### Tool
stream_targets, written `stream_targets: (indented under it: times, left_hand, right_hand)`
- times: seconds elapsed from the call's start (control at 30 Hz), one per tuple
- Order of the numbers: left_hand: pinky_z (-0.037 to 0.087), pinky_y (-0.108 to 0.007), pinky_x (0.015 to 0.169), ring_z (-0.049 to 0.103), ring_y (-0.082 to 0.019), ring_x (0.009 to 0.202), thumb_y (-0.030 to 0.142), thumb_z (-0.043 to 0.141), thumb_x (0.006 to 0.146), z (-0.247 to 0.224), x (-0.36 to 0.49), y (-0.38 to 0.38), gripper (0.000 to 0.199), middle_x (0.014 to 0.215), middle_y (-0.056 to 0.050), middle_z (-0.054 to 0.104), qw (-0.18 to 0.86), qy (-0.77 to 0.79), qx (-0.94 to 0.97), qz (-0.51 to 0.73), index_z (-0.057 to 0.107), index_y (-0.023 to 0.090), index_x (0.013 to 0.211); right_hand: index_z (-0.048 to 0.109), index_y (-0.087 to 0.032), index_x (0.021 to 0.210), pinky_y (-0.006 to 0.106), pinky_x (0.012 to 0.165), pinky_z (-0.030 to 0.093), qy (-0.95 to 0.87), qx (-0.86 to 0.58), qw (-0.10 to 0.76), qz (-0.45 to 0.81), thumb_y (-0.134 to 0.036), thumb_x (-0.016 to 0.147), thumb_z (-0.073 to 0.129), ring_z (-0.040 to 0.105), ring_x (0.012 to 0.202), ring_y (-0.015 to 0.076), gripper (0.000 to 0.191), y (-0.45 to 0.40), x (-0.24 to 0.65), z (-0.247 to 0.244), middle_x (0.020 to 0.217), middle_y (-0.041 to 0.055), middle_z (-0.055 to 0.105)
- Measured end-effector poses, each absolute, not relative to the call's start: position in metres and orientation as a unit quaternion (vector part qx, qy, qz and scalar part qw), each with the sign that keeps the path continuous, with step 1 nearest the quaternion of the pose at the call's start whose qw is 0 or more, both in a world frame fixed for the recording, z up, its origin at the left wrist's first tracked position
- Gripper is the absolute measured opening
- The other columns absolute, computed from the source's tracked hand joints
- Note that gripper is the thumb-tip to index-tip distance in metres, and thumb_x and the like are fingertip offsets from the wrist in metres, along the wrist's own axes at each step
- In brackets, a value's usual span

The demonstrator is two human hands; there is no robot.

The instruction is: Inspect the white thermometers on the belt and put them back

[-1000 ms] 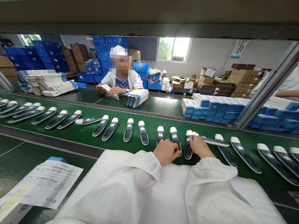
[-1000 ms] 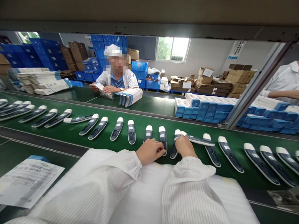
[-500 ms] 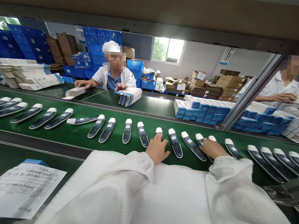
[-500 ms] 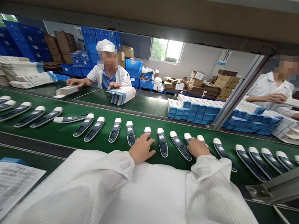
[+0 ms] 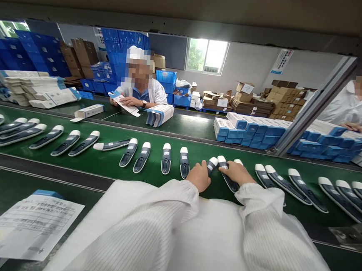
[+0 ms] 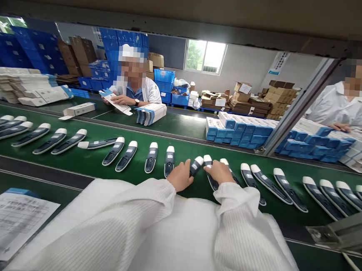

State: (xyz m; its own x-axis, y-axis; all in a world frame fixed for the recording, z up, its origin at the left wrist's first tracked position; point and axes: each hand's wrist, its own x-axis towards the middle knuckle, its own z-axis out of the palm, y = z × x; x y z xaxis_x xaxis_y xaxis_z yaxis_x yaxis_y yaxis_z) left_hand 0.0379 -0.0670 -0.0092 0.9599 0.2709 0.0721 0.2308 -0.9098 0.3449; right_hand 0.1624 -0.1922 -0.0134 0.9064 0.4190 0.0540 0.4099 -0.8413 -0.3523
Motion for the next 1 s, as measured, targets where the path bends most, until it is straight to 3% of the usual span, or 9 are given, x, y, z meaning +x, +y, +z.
stream_targets:
  times: [0.1, 0.2, 0.27, 0.37, 0.47, 0.67, 0.77, 0.9, 1.0]
  left_hand:
    - [0.045, -0.040, 0.081, 0.061, -0.032, 0.100, 0.018, 0.054, 0.079, -0.009, 0.048, -0.067, 0.043, 0.110, -0.022, 0.060, 0.266, 0.154, 0.950, 0.051, 0.044, 0.008, 0.120]
    - [0.047, -0.032, 0.073, 0.064, -0.025, 0.092, 0.023, 0.050, 0.084, -0.006, 0.048, -0.063, 0.034, 0.103, -0.015, 0.065, 0.508, 0.141, 0.847, 0.068, 0.048, 0.013, 0.116]
    - [0.045, -0.025, 0.065, 0.064, -0.019, 0.092, 0.024, 0.045, 0.088, -0.002, 0.045, -0.061, 0.033, 0.108, -0.010, 0.064, 0.675, 0.115, 0.726, 0.061, 0.047, 0.017, 0.119]
    - [0.042, -0.020, 0.059, 0.062, -0.017, 0.100, 0.024, 0.045, 0.089, 0.005, 0.038, -0.061, 0.031, 0.120, -0.007, 0.060, 0.791, 0.079, 0.605, 0.051, 0.048, 0.022, 0.120]
    - [0.045, -0.022, 0.066, 0.060, -0.017, 0.104, 0.018, 0.050, 0.085, 0.008, 0.034, -0.064, 0.031, 0.126, -0.005, 0.057, 0.817, 0.055, 0.571, 0.059, 0.050, 0.024, 0.115]
    - [0.045, -0.032, 0.089, 0.062, -0.016, 0.100, 0.000, 0.043, 0.075, 0.005, 0.034, -0.070, 0.042, 0.122, -0.005, 0.058, 0.834, 0.040, 0.547, 0.066, 0.050, 0.022, 0.110]
    - [0.048, -0.034, 0.085, 0.062, -0.018, 0.098, 0.000, 0.045, 0.075, 0.002, 0.034, -0.072, 0.043, 0.122, -0.006, 0.056, 0.834, 0.034, 0.546, 0.065, 0.049, 0.022, 0.111]
    - [0.049, -0.038, 0.083, 0.062, -0.020, 0.096, 0.002, 0.052, 0.075, -0.001, 0.032, -0.076, 0.040, 0.116, -0.007, 0.056, 0.833, 0.018, 0.550, 0.056, 0.049, 0.021, 0.109]
    - [0.048, -0.039, 0.085, 0.061, -0.021, 0.098, 0.003, 0.054, 0.075, -0.005, 0.034, -0.079, 0.041, 0.106, -0.006, 0.056, 0.834, 0.015, 0.549, 0.057, 0.048, 0.021, 0.110]
  right_hand:
    - [0.065, -0.016, 0.083, 0.030, 0.067, 0.043, -0.232, -0.938, 0.253, 0.049, -0.045, 0.076, 0.059, 0.063, 0.084, 0.0243, 0.030, -0.198, 0.161, -0.022, 0.089, 0.0102, 0.069]
    - [0.062, -0.020, 0.088, 0.026, 0.058, 0.041, -0.234, -0.851, 0.459, 0.102, -0.050, 0.073, 0.061, 0.060, 0.077, 0.0186, 0.034, -0.217, 0.157, -0.020, 0.087, 0.0036, 0.066]
    - [0.059, -0.022, 0.096, 0.023, 0.054, 0.039, -0.218, -0.787, 0.567, 0.111, -0.053, 0.069, 0.063, 0.058, 0.077, 0.0171, 0.041, -0.226, 0.154, -0.014, 0.091, 0.0023, 0.064]
    - [0.057, -0.024, 0.101, 0.022, 0.053, 0.038, -0.213, -0.739, 0.632, 0.093, -0.054, 0.066, 0.066, 0.057, 0.080, 0.0166, 0.047, -0.229, 0.152, -0.007, 0.097, 0.0020, 0.063]
    - [0.055, -0.023, 0.106, 0.024, 0.058, 0.043, -0.223, -0.766, 0.599, 0.070, -0.054, 0.074, 0.058, 0.059, 0.085, 0.0186, 0.044, -0.228, 0.156, -0.010, 0.100, 0.0037, 0.064]
    - [0.061, -0.010, 0.098, 0.034, 0.081, 0.044, -0.180, -0.955, 0.236, 0.015, -0.034, 0.089, 0.041, 0.060, 0.097, 0.0268, 0.032, -0.230, 0.173, -0.035, 0.098, 0.0175, 0.065]
    - [0.063, -0.009, 0.094, 0.037, 0.086, 0.042, -0.161, -0.963, 0.214, 0.004, -0.031, 0.090, 0.038, 0.056, 0.104, 0.0300, 0.034, -0.236, 0.177, -0.040, 0.099, 0.0209, 0.063]
    - [0.057, -0.006, 0.112, 0.045, 0.089, 0.040, -0.124, -0.972, 0.199, -0.031, -0.034, 0.089, 0.039, 0.050, 0.113, 0.0355, 0.041, -0.241, 0.173, -0.031, 0.117, 0.0255, 0.055]
    - [0.050, -0.010, 0.124, 0.047, 0.094, 0.038, -0.137, -0.940, 0.301, -0.082, -0.045, 0.089, 0.037, 0.045, 0.120, 0.0351, 0.051, -0.232, 0.159, -0.017, 0.125, 0.0233, 0.051]
